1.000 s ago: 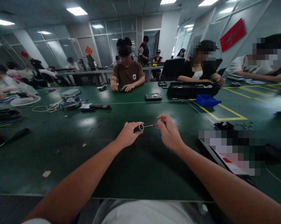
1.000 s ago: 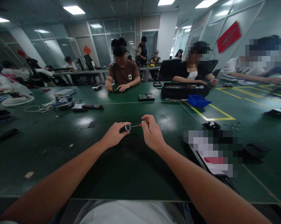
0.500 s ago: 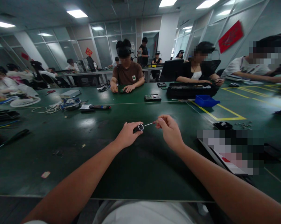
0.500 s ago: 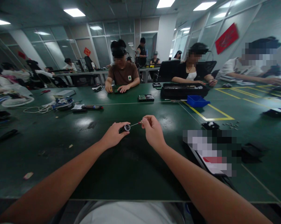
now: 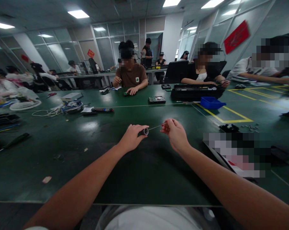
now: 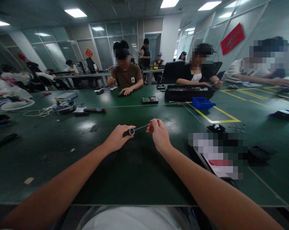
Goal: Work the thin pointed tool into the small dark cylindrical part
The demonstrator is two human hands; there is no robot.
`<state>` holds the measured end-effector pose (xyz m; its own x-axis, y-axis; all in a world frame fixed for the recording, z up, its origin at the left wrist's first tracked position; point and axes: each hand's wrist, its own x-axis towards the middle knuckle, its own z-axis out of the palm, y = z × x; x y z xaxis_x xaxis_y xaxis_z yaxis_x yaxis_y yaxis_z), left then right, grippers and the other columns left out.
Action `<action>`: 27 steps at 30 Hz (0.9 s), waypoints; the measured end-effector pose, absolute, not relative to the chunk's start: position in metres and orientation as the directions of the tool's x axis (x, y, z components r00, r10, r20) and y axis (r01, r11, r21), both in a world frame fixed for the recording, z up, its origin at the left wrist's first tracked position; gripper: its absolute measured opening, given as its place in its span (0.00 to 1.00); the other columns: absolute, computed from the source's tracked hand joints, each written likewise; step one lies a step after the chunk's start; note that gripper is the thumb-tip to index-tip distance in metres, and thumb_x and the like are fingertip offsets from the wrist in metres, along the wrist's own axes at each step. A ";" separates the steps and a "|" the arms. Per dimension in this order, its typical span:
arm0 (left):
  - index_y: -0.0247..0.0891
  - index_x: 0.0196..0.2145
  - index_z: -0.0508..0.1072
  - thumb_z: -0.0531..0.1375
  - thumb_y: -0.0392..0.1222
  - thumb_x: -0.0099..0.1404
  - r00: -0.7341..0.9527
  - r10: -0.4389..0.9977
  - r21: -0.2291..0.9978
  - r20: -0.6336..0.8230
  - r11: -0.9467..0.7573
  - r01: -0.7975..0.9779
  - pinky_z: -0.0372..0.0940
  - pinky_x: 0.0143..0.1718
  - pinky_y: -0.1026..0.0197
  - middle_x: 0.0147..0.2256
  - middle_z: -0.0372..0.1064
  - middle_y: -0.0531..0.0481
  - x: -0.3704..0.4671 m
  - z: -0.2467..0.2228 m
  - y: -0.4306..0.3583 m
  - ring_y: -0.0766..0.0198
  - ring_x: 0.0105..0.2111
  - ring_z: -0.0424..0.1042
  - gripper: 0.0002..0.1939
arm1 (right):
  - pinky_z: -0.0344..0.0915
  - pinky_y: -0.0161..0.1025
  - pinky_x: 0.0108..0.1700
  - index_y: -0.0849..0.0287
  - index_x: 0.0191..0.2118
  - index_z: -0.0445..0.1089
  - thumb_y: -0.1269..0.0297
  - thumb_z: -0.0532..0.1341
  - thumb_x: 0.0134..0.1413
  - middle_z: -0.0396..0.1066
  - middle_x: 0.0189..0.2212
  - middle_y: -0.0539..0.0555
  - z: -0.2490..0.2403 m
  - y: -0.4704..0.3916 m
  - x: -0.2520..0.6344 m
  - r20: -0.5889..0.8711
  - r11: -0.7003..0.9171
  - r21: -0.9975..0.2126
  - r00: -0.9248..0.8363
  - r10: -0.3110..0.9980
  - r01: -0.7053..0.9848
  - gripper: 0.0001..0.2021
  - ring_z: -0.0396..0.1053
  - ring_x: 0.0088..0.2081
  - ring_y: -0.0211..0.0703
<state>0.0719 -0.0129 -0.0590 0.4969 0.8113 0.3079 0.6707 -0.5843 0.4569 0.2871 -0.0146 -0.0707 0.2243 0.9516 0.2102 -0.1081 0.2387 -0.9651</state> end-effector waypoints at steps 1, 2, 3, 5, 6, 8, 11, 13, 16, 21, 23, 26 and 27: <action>0.46 0.58 0.69 0.61 0.39 0.68 0.494 0.812 0.457 0.310 -0.583 0.672 0.52 0.63 0.40 0.52 0.72 0.46 0.072 -0.059 -0.013 0.53 0.54 0.68 0.21 | 0.74 0.45 0.36 0.53 0.36 0.66 0.49 0.57 0.60 0.71 0.30 0.52 -0.069 -0.017 0.286 0.228 0.251 -0.965 0.232 0.946 -0.075 0.13 0.71 0.31 0.44; 0.46 0.58 0.69 0.61 0.39 0.68 0.492 0.812 0.457 0.315 -0.584 0.671 0.52 0.63 0.40 0.52 0.72 0.46 0.072 -0.059 -0.013 0.53 0.54 0.68 0.21 | 0.73 0.44 0.36 0.54 0.36 0.66 0.49 0.56 0.60 0.71 0.30 0.52 -0.067 -0.019 0.285 0.246 0.263 -0.964 0.238 0.940 -0.038 0.13 0.71 0.32 0.44; 0.46 0.58 0.69 0.61 0.40 0.68 0.490 0.811 0.456 0.320 -0.585 0.671 0.52 0.63 0.40 0.52 0.72 0.46 0.073 -0.059 -0.013 0.53 0.54 0.68 0.21 | 0.73 0.44 0.36 0.54 0.36 0.66 0.50 0.56 0.61 0.72 0.30 0.52 -0.065 -0.021 0.285 0.268 0.276 -0.961 0.240 0.933 0.001 0.13 0.71 0.32 0.44; 0.46 0.58 0.70 0.61 0.40 0.68 0.485 0.809 0.454 0.334 -0.588 0.669 0.52 0.63 0.40 0.52 0.72 0.47 0.073 -0.059 -0.013 0.53 0.54 0.68 0.21 | 0.72 0.44 0.36 0.54 0.37 0.67 0.51 0.56 0.62 0.72 0.31 0.52 -0.062 -0.025 0.283 0.315 0.306 -0.949 0.227 0.921 0.078 0.12 0.71 0.32 0.43; 0.46 0.58 0.70 0.61 0.40 0.68 0.480 0.809 0.453 0.340 -0.588 0.671 0.53 0.63 0.40 0.52 0.72 0.47 0.073 -0.059 -0.013 0.53 0.54 0.68 0.21 | 0.71 0.44 0.37 0.55 0.38 0.67 0.51 0.56 0.62 0.72 0.31 0.52 -0.060 -0.026 0.283 0.334 0.318 -0.942 0.210 0.919 0.106 0.12 0.72 0.32 0.43; 0.45 0.58 0.70 0.61 0.40 0.68 0.470 0.811 0.452 0.347 -0.584 0.675 0.53 0.62 0.41 0.51 0.72 0.46 0.072 -0.059 -0.012 0.54 0.53 0.68 0.21 | 0.71 0.44 0.37 0.55 0.39 0.67 0.51 0.56 0.63 0.73 0.32 0.53 -0.058 -0.028 0.282 0.347 0.329 -0.936 0.174 0.922 0.121 0.13 0.72 0.32 0.43; 0.45 0.58 0.69 0.61 0.40 0.68 0.469 0.809 0.443 0.354 -0.587 0.677 0.56 0.60 0.42 0.51 0.71 0.46 0.072 -0.061 -0.011 0.54 0.53 0.68 0.21 | 0.71 0.44 0.37 0.55 0.39 0.66 0.51 0.55 0.63 0.73 0.32 0.53 -0.058 -0.030 0.281 0.353 0.333 -0.933 0.162 0.922 0.136 0.12 0.72 0.32 0.44; 0.46 0.59 0.69 0.61 0.40 0.68 0.474 0.804 0.435 0.359 -0.593 0.677 0.56 0.60 0.43 0.51 0.71 0.46 0.071 -0.062 -0.011 0.53 0.53 0.67 0.21 | 0.71 0.45 0.37 0.55 0.40 0.66 0.52 0.55 0.64 0.73 0.32 0.53 -0.057 -0.031 0.281 0.368 0.340 -0.924 0.164 0.915 0.176 0.12 0.73 0.33 0.44; 0.47 0.59 0.69 0.60 0.40 0.69 0.476 0.800 0.434 0.364 -0.599 0.674 0.54 0.61 0.43 0.52 0.71 0.46 0.072 -0.063 -0.011 0.54 0.54 0.67 0.21 | 0.71 0.44 0.37 0.56 0.39 0.66 0.53 0.54 0.64 0.73 0.32 0.54 -0.055 -0.034 0.280 0.380 0.341 -0.911 0.155 0.912 0.230 0.11 0.73 0.32 0.44; 0.47 0.58 0.70 0.61 0.40 0.68 0.466 0.813 0.438 0.348 -0.581 0.686 0.54 0.61 0.42 0.51 0.71 0.46 0.074 -0.064 -0.011 0.53 0.53 0.67 0.21 | 0.70 0.44 0.37 0.56 0.39 0.66 0.54 0.54 0.65 0.74 0.31 0.54 -0.052 -0.037 0.278 0.375 0.325 -0.905 0.153 0.914 0.275 0.11 0.73 0.31 0.44; 0.46 0.58 0.70 0.62 0.40 0.67 0.455 0.825 0.443 0.335 -0.564 0.697 0.55 0.59 0.43 0.51 0.72 0.46 0.074 -0.065 -0.010 0.53 0.52 0.68 0.22 | 0.69 0.43 0.37 0.56 0.39 0.66 0.55 0.53 0.65 0.74 0.31 0.53 -0.052 -0.037 0.279 0.361 0.305 -0.909 0.173 0.916 0.284 0.11 0.72 0.31 0.43; 0.45 0.58 0.70 0.63 0.40 0.66 0.447 0.835 0.449 0.322 -0.550 0.704 0.55 0.59 0.42 0.50 0.72 0.46 0.073 -0.067 -0.008 0.53 0.51 0.68 0.22 | 0.68 0.43 0.36 0.56 0.40 0.65 0.55 0.52 0.66 0.74 0.30 0.53 -0.051 -0.036 0.280 0.391 0.314 -0.893 0.212 0.896 0.322 0.11 0.71 0.30 0.44; 0.46 0.58 0.70 0.63 0.41 0.67 0.445 0.837 0.455 0.318 -0.547 0.703 0.55 0.60 0.42 0.50 0.72 0.47 0.073 -0.068 -0.007 0.53 0.51 0.68 0.22 | 0.67 0.43 0.36 0.55 0.40 0.65 0.55 0.52 0.66 0.74 0.30 0.53 -0.051 -0.037 0.280 0.411 0.330 -0.885 0.218 0.885 0.329 0.11 0.71 0.31 0.44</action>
<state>0.0727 -0.0075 -0.0682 0.4455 0.8370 0.3178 0.7029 -0.5468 0.4548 0.2803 -0.0370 -0.0506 0.2183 0.8849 0.4114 0.3288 0.3302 -0.8848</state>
